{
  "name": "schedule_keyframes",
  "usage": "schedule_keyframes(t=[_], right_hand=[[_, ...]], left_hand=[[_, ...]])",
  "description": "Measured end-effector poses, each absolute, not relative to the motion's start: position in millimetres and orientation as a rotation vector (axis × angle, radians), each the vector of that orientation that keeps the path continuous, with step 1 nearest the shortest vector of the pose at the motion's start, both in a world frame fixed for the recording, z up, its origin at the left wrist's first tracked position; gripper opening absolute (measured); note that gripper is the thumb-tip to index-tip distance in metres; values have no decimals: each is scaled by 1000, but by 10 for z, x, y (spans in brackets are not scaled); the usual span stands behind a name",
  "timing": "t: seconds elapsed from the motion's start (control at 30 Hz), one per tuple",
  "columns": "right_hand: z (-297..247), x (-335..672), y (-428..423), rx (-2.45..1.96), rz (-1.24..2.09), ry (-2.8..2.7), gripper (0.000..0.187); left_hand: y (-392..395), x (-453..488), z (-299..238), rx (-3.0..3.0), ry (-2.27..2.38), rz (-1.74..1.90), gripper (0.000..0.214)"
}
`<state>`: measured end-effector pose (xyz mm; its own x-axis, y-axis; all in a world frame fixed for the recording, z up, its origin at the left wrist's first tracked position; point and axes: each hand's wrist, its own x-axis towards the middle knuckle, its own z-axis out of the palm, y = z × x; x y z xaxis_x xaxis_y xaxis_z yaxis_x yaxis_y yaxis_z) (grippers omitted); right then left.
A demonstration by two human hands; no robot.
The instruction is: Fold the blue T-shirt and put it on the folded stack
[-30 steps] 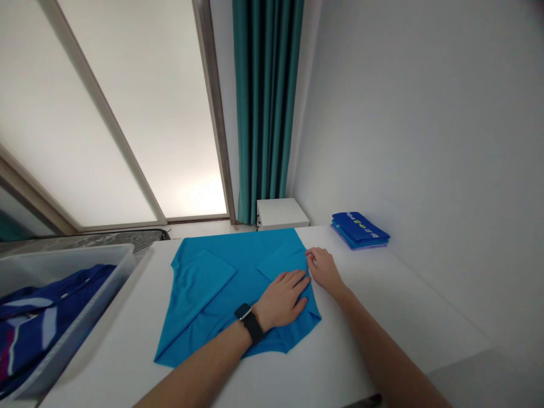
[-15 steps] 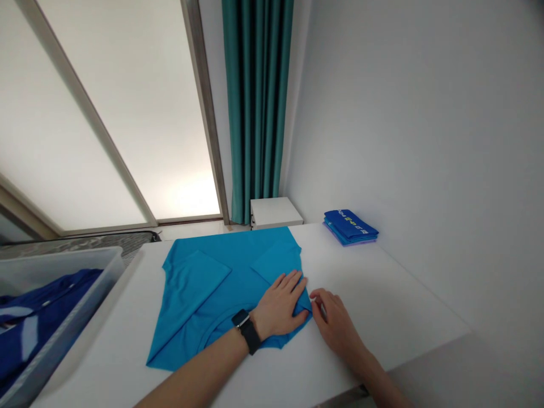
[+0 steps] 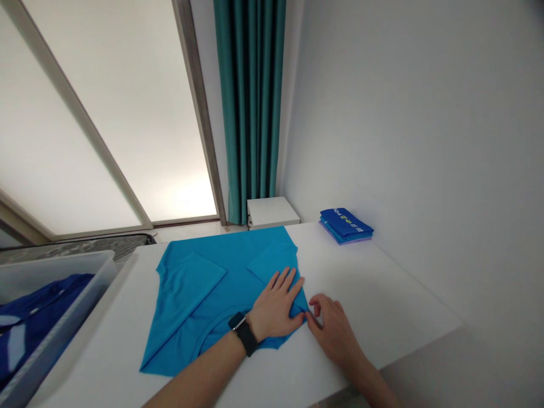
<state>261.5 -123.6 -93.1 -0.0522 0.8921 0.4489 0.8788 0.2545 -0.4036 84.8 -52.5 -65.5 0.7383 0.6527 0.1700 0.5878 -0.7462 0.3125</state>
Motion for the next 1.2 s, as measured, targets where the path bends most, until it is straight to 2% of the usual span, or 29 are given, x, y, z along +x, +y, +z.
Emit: schedule_keyframes(t=[0.13,0.57,0.63,0.8,1.0,1.2], right_hand=[[-937,2601,-1273,-1641,-66,-1927,8],[-822,2652,-1381,-1500,87,-2097,16],[-824,2684,-1372,-1453,97,-2075,21],[-885,2765,-1314,-1317,-3,-2164,49],[-883,2804,-1403,-1344,30,-2393,54],[-824,2824,-1477,-1379,45,-2484,57]], left_hand=[[-530,844,-648,2719,969,385,77],[-540,843,-668,2752,979,385,76],[-546,841,-671,2763,979,378,74],[-546,845,-721,2827,997,378,65],[-427,887,-720,2859,1107,309,57],[-84,1011,-652,2846,1164,227,59]])
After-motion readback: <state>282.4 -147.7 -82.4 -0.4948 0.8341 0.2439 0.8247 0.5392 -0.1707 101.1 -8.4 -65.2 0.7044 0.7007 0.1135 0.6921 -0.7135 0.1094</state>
